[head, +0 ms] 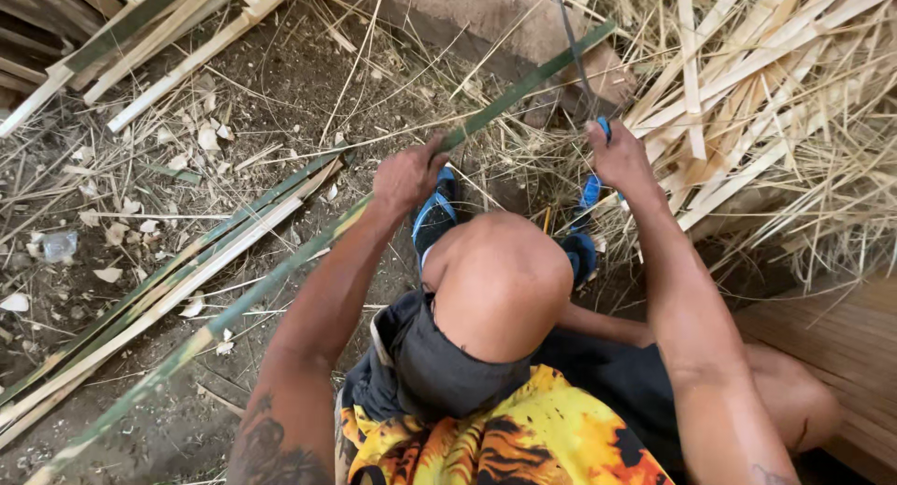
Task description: The person sits on the ground and uses a machete to split long bamboo poles into thin strips. They repeatedly strike the bamboo against a wooden block to separate the material, then gather the resulting strips.
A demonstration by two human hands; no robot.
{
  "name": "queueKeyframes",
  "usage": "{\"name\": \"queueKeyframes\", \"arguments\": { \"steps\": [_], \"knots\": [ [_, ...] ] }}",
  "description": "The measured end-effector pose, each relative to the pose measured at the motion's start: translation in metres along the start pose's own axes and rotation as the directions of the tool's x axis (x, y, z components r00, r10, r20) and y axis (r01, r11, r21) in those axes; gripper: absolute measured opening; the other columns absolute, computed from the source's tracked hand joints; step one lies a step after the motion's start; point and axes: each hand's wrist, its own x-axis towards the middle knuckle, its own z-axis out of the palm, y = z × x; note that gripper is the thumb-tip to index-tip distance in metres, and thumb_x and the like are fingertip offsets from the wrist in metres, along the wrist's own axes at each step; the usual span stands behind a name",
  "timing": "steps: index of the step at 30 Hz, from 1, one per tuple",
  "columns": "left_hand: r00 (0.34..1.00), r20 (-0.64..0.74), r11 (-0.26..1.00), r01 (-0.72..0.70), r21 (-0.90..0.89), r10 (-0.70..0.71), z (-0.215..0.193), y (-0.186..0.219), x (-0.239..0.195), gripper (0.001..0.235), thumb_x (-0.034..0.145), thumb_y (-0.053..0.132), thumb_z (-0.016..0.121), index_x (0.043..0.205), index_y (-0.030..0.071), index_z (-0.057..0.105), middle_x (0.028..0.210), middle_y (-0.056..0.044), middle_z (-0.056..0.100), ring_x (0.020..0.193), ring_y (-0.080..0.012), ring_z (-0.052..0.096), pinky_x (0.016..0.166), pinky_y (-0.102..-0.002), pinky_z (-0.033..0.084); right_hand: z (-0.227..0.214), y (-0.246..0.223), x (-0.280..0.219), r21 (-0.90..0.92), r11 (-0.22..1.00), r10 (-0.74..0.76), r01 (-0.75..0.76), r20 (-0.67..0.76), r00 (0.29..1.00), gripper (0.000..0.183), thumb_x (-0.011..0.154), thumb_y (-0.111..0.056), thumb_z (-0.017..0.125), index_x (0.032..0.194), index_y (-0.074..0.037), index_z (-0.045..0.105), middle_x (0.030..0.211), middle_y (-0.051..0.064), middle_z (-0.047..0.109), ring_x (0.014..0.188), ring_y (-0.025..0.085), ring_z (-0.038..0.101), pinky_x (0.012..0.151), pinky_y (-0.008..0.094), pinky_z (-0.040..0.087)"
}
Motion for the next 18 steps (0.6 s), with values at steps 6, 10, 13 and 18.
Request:
{"name": "queueKeyframes", "arguments": {
  "steps": [6,10,13,18],
  "knots": [
    [0.994,0.1,0.985,-0.061,0.16,0.045,-0.024,0.056,0.014,0.042,0.107,0.052,0.048,0.135,0.023,0.059,0.099,-0.017,0.074,0.089,-0.0381,0.072,0.073,-0.053,0.057,-0.011,0.032,0.013,0.006,0.995,0.096,-0.096,-0.044,0.994,0.051,0.11,-0.045,0.05,0.111,0.005,0.063,0.1,0.034,0.065,0.098,0.054,0.062,0.086,0.056,0.048],
    [0.99,0.034,0.983,-0.141,0.117,0.137,-0.015,0.055,0.014,0.046,0.104,0.052,0.048,0.143,0.028,0.053,0.094,-0.016,0.074,0.082,-0.036,0.073,0.07,-0.052,0.057,-0.028,0.029,-0.009,-0.052,0.985,0.168,-0.167,0.012,0.986,0.054,0.115,-0.045,0.046,0.11,0.006,0.063,0.099,0.034,0.065,0.096,0.053,0.063,0.088,0.056,0.049],
    [0.997,0.06,0.993,-0.063,0.103,0.057,-0.003,0.036,0.005,0.049,0.101,0.054,0.048,0.146,0.034,0.05,0.093,-0.014,0.074,0.079,-0.0334,0.073,0.068,-0.05,0.058,-0.029,0.011,-0.027,-0.085,0.985,0.153,-0.15,0.026,0.988,0.05,0.113,-0.043,0.048,0.112,0.006,0.062,0.095,0.032,0.066,0.093,0.049,0.066,0.085,0.056,0.051],
    [0.985,0.089,0.964,0.124,0.236,-0.148,-0.017,-0.111,-0.039,0.048,0.101,0.051,0.06,0.145,0.033,0.054,0.104,-0.013,0.075,0.09,-0.0319,0.072,0.074,-0.048,0.057,-0.009,-0.041,-0.056,-0.13,0.979,0.187,-0.16,0.234,0.954,0.047,0.108,-0.047,0.049,0.111,-0.002,0.062,0.098,0.025,0.068,0.092,0.041,0.066,0.082,0.052,0.049]
  ]
}}
